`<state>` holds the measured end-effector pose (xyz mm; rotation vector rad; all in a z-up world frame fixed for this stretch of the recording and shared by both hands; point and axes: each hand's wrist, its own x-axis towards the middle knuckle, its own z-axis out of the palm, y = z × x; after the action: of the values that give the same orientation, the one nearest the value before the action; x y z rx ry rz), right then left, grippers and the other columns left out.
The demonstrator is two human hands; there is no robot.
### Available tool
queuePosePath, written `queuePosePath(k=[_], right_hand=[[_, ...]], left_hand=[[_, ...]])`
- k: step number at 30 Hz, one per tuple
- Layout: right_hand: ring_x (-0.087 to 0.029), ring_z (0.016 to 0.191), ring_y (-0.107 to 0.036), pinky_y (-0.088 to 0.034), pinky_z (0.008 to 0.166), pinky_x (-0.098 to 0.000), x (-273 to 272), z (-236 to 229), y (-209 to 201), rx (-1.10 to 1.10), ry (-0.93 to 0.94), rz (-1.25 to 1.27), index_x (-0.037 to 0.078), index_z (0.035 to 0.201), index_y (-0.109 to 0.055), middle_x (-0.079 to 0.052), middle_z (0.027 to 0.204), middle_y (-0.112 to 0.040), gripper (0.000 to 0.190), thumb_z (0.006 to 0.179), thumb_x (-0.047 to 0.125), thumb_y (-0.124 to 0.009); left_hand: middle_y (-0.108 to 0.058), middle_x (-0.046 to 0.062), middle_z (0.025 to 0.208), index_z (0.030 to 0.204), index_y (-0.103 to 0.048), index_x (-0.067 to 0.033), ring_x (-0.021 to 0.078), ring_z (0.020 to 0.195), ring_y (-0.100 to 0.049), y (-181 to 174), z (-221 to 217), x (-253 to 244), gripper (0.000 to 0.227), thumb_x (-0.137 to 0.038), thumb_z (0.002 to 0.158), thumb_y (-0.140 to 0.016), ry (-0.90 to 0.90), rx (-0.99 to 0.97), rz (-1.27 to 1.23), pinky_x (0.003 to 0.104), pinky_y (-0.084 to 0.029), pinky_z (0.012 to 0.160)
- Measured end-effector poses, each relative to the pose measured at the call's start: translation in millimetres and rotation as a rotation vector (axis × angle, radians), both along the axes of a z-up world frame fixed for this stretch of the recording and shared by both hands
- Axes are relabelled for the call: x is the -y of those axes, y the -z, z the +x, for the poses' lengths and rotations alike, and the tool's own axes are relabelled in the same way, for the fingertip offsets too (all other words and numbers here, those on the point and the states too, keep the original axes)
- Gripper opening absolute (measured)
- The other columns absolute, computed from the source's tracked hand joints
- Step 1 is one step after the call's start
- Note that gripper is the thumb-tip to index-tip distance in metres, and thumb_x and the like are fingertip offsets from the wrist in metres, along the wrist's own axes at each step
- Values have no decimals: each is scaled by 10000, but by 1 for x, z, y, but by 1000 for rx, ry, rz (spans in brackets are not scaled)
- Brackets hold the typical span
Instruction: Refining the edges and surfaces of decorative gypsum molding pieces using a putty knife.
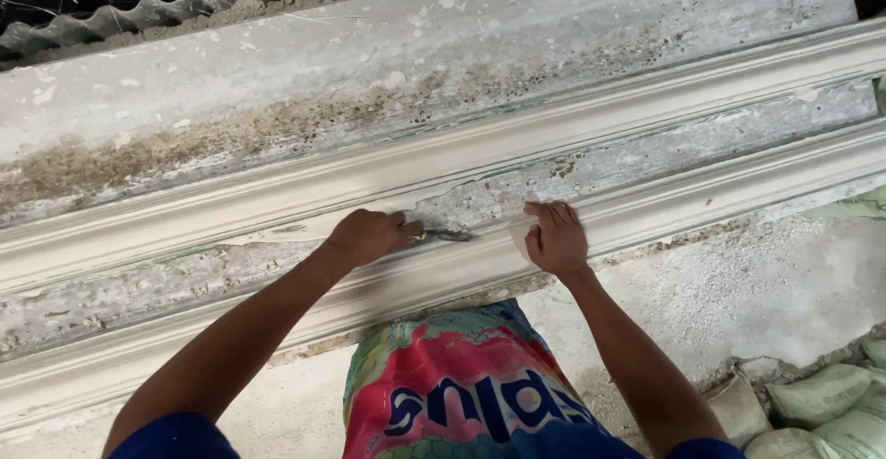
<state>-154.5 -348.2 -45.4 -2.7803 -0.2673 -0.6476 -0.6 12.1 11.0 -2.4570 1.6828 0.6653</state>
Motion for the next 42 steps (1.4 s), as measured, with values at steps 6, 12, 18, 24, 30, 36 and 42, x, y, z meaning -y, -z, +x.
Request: queuePosePath(k=[6,12,18,24,30,36,42], right_hand=[[-234,954,-676,-520,981,-429,1,3,-2,21,-20,-26,124,1224,-682,-38,1037,-696,410,844,161,-534],[-255,955,-679,-517,980,-445,1,0,5,0,2,9,115,1224,-679,-45,1032,-703,398,859,156,-527],[-252,956,-675,-518,985,-444,0,-1,4,-8,16,12,116,1221,-672,-30,1030,-705,410,836,148,-536],[-232,962,-677,-519,985,-430,2,0,7,-1,21,18,130,1210,-675,-10,1046,-709,394,845,146,-529],[-239,953,-677,-511,1007,-429,2,-1,8,-4,27,31,126,1234,-665,-16,1016,-708,410,848,158,-528],[-276,963,-687,-526,987,-451,2,0,5,-7,24,53,72,1292,-627,-46,1035,-718,476,824,126,-558],[-251,979,-689,-532,994,-436,3,-3,10,16,35,58,56,1339,-606,-16,1075,-732,516,834,139,-538]], left_hand=[[-655,84,1170,1451,-459,-283,333,885,-730,22,-2,-14,375,-378,1095,-391,-8,20,-23,502,-616,694],[-675,48,1139,1429,-475,-317,312,863,-728,60,3,82,369,-401,1088,-361,24,-21,-142,496,-589,684],[-673,67,1132,1367,-531,-281,330,827,-722,75,11,100,331,-390,1092,-383,56,4,-205,496,-580,675],[-670,109,1208,1398,-524,-251,372,874,-727,30,15,56,355,-348,1072,-421,53,-25,-73,525,-591,714],[-654,97,1228,1452,-474,-250,345,897,-725,69,2,104,403,-312,1057,-427,59,-33,-110,511,-577,710],[-665,120,1204,1445,-473,-218,335,900,-721,50,-3,116,382,-287,1072,-436,52,-39,-186,492,-569,703],[-662,119,1235,1438,-484,-248,372,918,-723,26,18,66,390,-291,1057,-417,63,-73,-39,543,-586,763]])
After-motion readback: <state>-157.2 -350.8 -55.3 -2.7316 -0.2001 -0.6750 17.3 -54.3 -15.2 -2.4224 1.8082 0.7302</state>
